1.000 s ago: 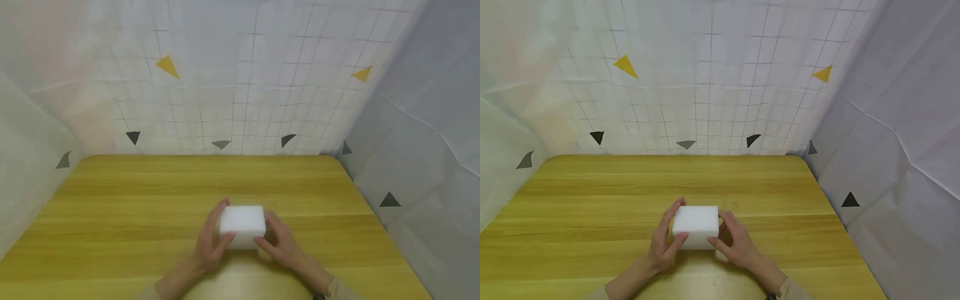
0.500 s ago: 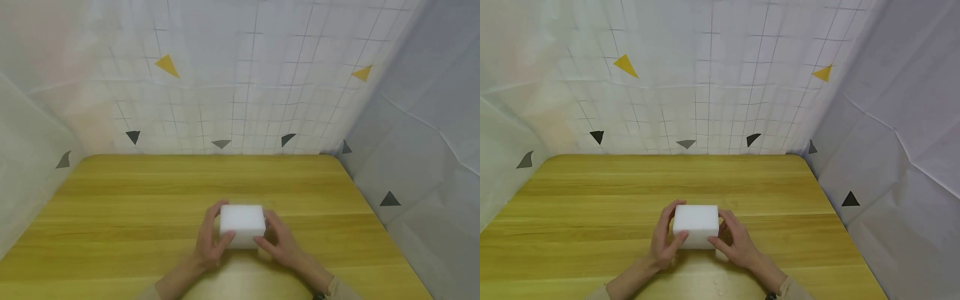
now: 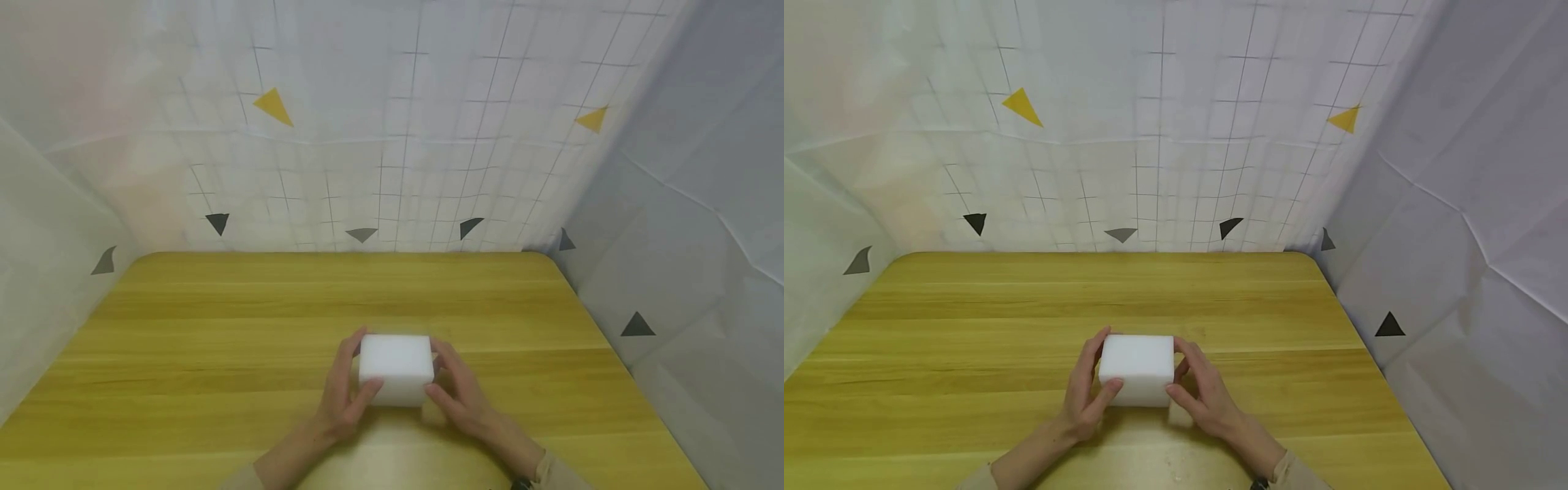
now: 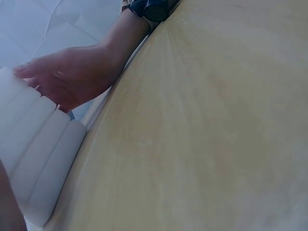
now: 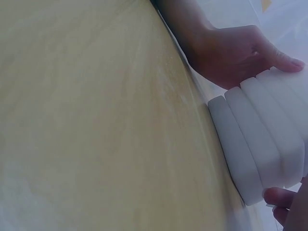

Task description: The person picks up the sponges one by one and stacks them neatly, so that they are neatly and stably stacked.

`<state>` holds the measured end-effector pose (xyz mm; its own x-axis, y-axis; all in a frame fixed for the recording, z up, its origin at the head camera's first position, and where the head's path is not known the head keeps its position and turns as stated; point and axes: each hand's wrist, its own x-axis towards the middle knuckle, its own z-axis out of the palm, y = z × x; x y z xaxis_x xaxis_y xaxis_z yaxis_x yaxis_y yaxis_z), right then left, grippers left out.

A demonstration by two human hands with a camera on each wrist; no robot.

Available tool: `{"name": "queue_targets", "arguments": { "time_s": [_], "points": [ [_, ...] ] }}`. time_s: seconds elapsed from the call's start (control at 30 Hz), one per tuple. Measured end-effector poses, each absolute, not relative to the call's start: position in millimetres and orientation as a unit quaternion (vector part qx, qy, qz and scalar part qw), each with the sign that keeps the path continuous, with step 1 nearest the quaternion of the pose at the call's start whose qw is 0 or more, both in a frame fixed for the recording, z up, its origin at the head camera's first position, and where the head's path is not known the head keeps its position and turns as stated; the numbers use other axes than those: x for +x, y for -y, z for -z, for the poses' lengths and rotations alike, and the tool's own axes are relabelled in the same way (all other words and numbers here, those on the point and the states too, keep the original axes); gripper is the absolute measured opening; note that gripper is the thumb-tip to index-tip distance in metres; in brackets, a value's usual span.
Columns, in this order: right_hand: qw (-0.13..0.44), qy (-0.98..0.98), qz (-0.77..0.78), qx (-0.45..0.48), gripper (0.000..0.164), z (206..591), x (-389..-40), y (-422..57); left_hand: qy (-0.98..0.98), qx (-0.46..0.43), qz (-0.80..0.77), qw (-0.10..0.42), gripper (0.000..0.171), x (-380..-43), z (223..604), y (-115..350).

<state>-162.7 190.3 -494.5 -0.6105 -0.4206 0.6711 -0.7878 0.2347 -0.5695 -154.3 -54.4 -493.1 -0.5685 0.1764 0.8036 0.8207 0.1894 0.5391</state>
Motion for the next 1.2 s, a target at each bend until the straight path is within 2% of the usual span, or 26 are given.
{"name": "queue_targets", "arguments": {
  "time_s": [0.23, 0.47, 0.57, 0.87, 1.2],
  "points": [
    [0.198, 0.762, -0.471, 0.399, 0.056, 494.2, -162.8, -190.0, 0.702, -0.356, 0.543, 0.293, 0.073, -155.8, 494.0, 54.1],
    [0.188, 0.772, -0.457, 0.401, 0.060, 494.6, -161.2, -189.1, 0.741, -0.304, 0.562, 0.207, 0.079, -150.0, 498.9, 56.3],
    [0.187, 0.776, -0.451, 0.400, 0.062, 494.8, -161.0, -188.2, 0.754, -0.288, 0.559, 0.189, 0.079, -149.2, 499.6, 57.4],
    [0.194, 0.783, -0.432, 0.404, 0.067, 497.3, -162.0, -188.2, 0.730, -0.303, 0.586, 0.180, 0.073, -151.1, 502.8, 57.1],
    [0.168, 0.797, -0.420, 0.399, 0.071, 498.8, -162.8, -191.2, 0.718, -0.306, 0.598, 0.182, 0.066, -152.1, 504.7, 53.5]
  ]
}}
